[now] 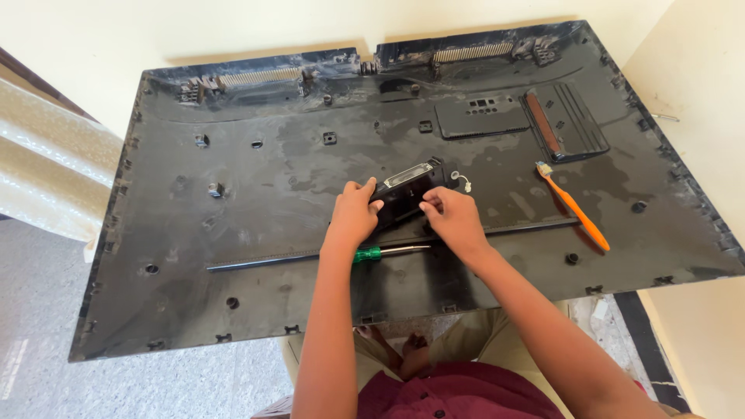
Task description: The person cleans the back of a flat-screen TV with a toothbrush, then uses a screwdriver to remove and reattach a small metal bracket. The person also briefly lifts a cover to reveal internal circuitry.
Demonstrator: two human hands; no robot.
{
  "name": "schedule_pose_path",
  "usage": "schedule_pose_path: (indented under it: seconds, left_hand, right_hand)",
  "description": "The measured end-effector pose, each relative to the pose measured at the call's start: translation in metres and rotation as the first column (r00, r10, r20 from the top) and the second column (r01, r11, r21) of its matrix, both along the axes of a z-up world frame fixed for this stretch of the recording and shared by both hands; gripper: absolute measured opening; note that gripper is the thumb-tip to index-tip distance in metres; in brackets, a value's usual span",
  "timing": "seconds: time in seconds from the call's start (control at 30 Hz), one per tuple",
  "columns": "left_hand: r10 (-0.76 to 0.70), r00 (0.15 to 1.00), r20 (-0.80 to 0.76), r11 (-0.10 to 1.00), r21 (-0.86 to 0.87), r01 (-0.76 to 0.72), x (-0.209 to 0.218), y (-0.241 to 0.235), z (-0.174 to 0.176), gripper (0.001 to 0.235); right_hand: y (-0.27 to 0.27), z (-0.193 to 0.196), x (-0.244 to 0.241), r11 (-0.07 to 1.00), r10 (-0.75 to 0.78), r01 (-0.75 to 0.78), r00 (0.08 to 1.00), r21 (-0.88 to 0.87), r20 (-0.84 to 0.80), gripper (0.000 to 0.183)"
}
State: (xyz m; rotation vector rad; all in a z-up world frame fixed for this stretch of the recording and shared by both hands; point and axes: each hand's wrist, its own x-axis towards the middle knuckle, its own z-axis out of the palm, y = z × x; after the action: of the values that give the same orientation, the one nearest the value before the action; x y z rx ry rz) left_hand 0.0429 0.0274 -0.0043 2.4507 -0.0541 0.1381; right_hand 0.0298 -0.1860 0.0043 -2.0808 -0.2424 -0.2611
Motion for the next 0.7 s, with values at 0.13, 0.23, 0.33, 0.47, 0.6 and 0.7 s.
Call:
schedule_pose_path:
  seconds: [0.13,0.23,0.33,0.47,0.6,0.7]
  left_hand:
    - [-0.011,0.992,-0.124,0.999,-0.036,0.007,0.013,0.007,-0.001,0.052]
    - [-0.055,0.991,-0.122,0.998,-0.045,0.05,0.018,0.014,0.0,0.053]
    - [-0.055,0.99,-0.127,0.998,-0.048,0.049,0.02,0.015,0.001,0.053]
    - [-0.033,0.991,-0.127,0.998,-0.063,0.025,0.017,0.013,0.002,0.052]
    - [-0.016,0.991,-0.132,0.998,-0.068,0.007,0.017,0.014,0.006,0.052]
    - [-0.007,0.987,-0.159,0.998,-0.065,-0.003,0.015,0.011,0.005,0.051]
  right_hand:
    - [0.016,-0.002,0.01,1.0,-0.016,0.017,0.999,-0.021,0.047,0.02]
    - [0.028,-0.003,0.014,0.995,-0.082,0.081,0.996,-0.06,-0.019,0.021]
    - [0.032,-0.003,0.017,0.991,-0.098,0.102,0.994,-0.081,0.049,0.019]
    - [0.031,-0.004,0.018,0.994,-0.08,0.089,0.987,-0.065,0.14,0.014]
    - [0.028,-0.006,0.02,0.994,-0.107,0.107,0.98,0.013,0.165,0.014]
    - [0.02,-0.01,0.018,0.993,-0.118,0.118,0.977,0.014,0.18,0.017]
